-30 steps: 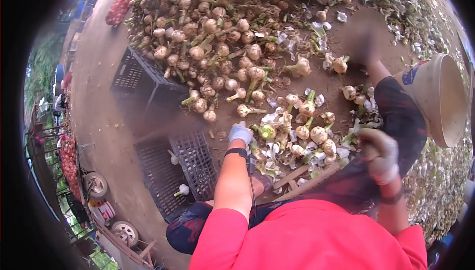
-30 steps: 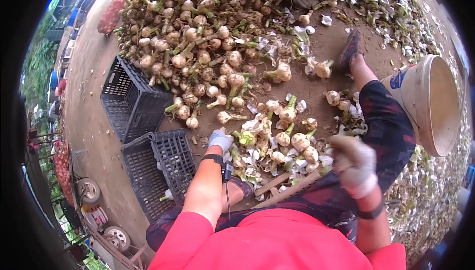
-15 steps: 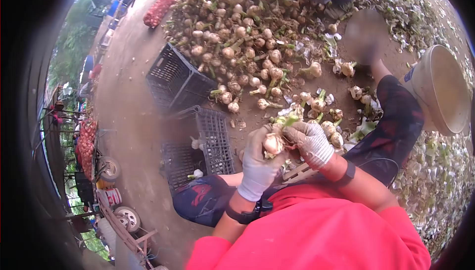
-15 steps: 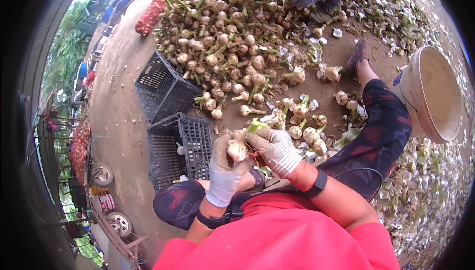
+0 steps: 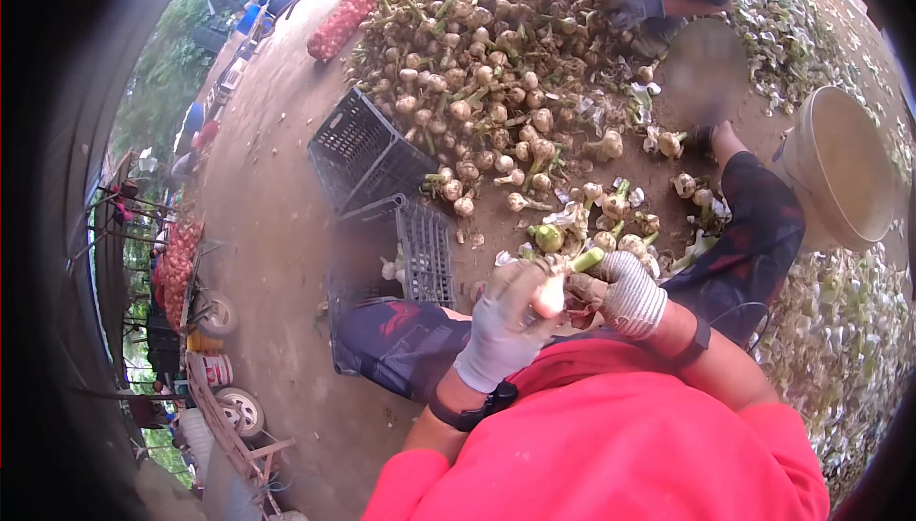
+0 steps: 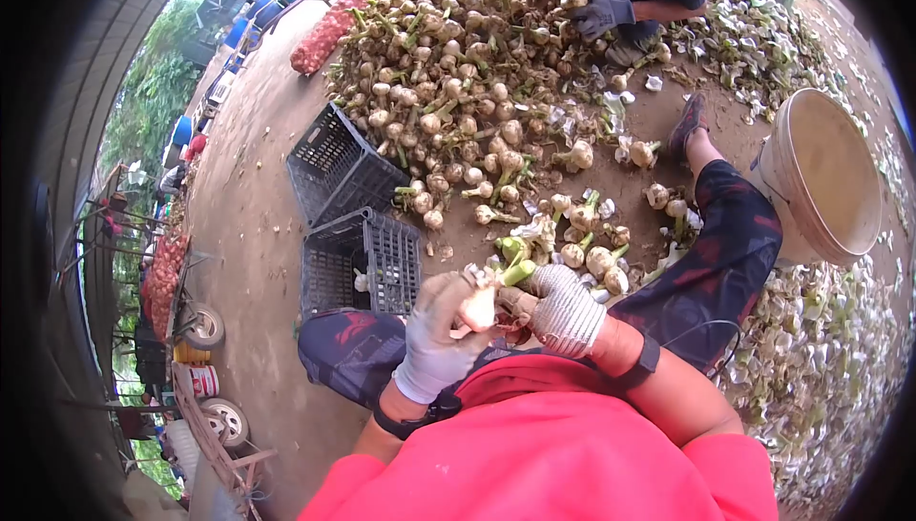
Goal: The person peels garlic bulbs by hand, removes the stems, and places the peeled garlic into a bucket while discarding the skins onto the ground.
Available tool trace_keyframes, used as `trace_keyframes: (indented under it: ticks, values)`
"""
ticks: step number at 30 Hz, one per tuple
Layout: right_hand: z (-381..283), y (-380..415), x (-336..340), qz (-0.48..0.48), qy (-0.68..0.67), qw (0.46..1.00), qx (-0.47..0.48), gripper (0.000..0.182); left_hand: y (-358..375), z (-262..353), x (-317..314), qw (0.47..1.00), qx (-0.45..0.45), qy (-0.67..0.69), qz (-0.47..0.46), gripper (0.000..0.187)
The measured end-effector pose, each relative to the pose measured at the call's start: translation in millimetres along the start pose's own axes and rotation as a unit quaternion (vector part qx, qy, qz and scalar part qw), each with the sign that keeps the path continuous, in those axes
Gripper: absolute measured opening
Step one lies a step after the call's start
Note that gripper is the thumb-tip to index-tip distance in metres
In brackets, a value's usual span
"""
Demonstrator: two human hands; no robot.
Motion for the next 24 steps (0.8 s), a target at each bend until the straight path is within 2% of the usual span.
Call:
trace_keyframes:
  ticks: [1, 2, 3, 4, 5, 6, 7, 8, 9, 10, 12, 13, 16, 17, 18, 19, 20, 21, 22, 23, 24]
  values:
    - [0, 0, 2, 0.01, 0.061, 0.998, 0.019, 0.019, 2, -4, -2, 0.999, 0.031, 0.022, -0.004, 0.059]
    - [0, 1, 3, 0.009, 0.057, 0.998, 0.018, 0.019, 4, -8, -4, 0.997, 0.061, 0.044, -0.01, 0.059]
    - [-2, 3, 5, 0.013, 0.046, 0.999, 0.02, 0.019, -2, 0, -3, 1.0, -0.003, -0.002, -0.009, 0.065]
    - [-2, 5, 8, 0.018, 0.035, 0.999, 0.02, 0.019, -1, 2, -4, 1.0, -0.002, 0.001, -0.014, 0.065]
    - [-1, 5, 9, -0.021, 0.026, 0.999, 0.01, 0.02, 10, -15, -14, 0.951, 0.161, 0.261, 0.026, 0.065]
    - [-1, 8, 12, -0.021, 0.024, 0.999, 0.009, 0.02, 22, -23, -32, 0.812, 0.307, 0.493, 0.066, 0.066]
    - [0, 9, 11, -0.043, -0.017, 0.999, -0.001, 0.02, 17, -27, -38, 0.741, 0.351, 0.564, 0.097, 0.051]
    - [2, 9, 10, -0.067, -0.06, 0.996, -0.012, 0.02, 18, -30, -42, 0.742, 0.354, 0.561, 0.098, 0.051]
    - [-3, 7, 11, -0.069, 0.018, 0.996, 0.052, 0.02, 26, -36, -57, 0.716, 0.392, 0.571, 0.087, 0.046]
    - [-9, 6, 12, -0.061, 0.091, 0.987, 0.119, 0.02, 28, -40, -59, 0.741, 0.385, 0.546, 0.07, 0.045]
    - [4, -3, 19, -0.014, 0.014, 0.998, 0.053, 0.014, 31, -48, -64, 0.788, 0.37, 0.491, 0.036, 0.047]
    - [0, -6, 21, 0.029, 0.103, 0.988, 0.108, 0.016, 25, -47, -61, 0.795, 0.39, 0.464, 0.027, 0.046]
    - [1, -8, 22, 0.021, 0.057, 0.996, 0.07, 0.024, 24, -49, -60, 0.814, 0.398, 0.42, 0.048, 0.043]
    - [2, -13, 19, 0.01, -0.004, 0.998, 0.065, 0.024, 23, -57, -53, 0.881, 0.35, 0.313, 0.053, 0.047]
    - [-1, -14, 15, 0.01, -0.004, 0.998, 0.064, 0.024, 20, -58, -44, 0.932, 0.297, 0.201, 0.055, 0.052]
    - [-1, -15, 18, 0.038, -0.01, 0.999, 0.031, 0.025, 6, -45, -31, 0.98, 0.185, 0.066, 0.017, 0.052]
    - [-1, -14, 22, 0.066, -0.016, 0.998, -0.001, 0.026, 7, -46, -30, 0.98, 0.185, 0.066, 0.017, 0.052]
    - [1, -13, 18, 0.021, -0.052, 0.997, -0.055, 0.026, 12, -48, -34, 0.975, 0.203, 0.088, -0.004, 0.049]
    - [7, -15, 18, 0.021, -0.051, 0.997, -0.057, 0.026, 17, -50, -38, 0.969, 0.221, 0.109, -0.026, 0.045]
    - [8, -16, 14, -0.001, -0.021, 1.0, -0.005, 0.024, 18, -51, -32, 0.969, 0.222, 0.109, -0.025, 0.045]
    - [7, -15, 11, -0.024, 0.01, 0.999, 0.046, 0.022, 35, -63, -44, 0.88, 0.357, 0.313, -0.023, 0.049]
Point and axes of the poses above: each hand's wrist, its own y-axis away from the middle knuckle, its own x-axis out of the back of the hand, z = x × y, the point moved 8 cm from there along -y, towards the middle knuckle, and after that the axes turned 12 degrees about -x, right-handed, at the moved point
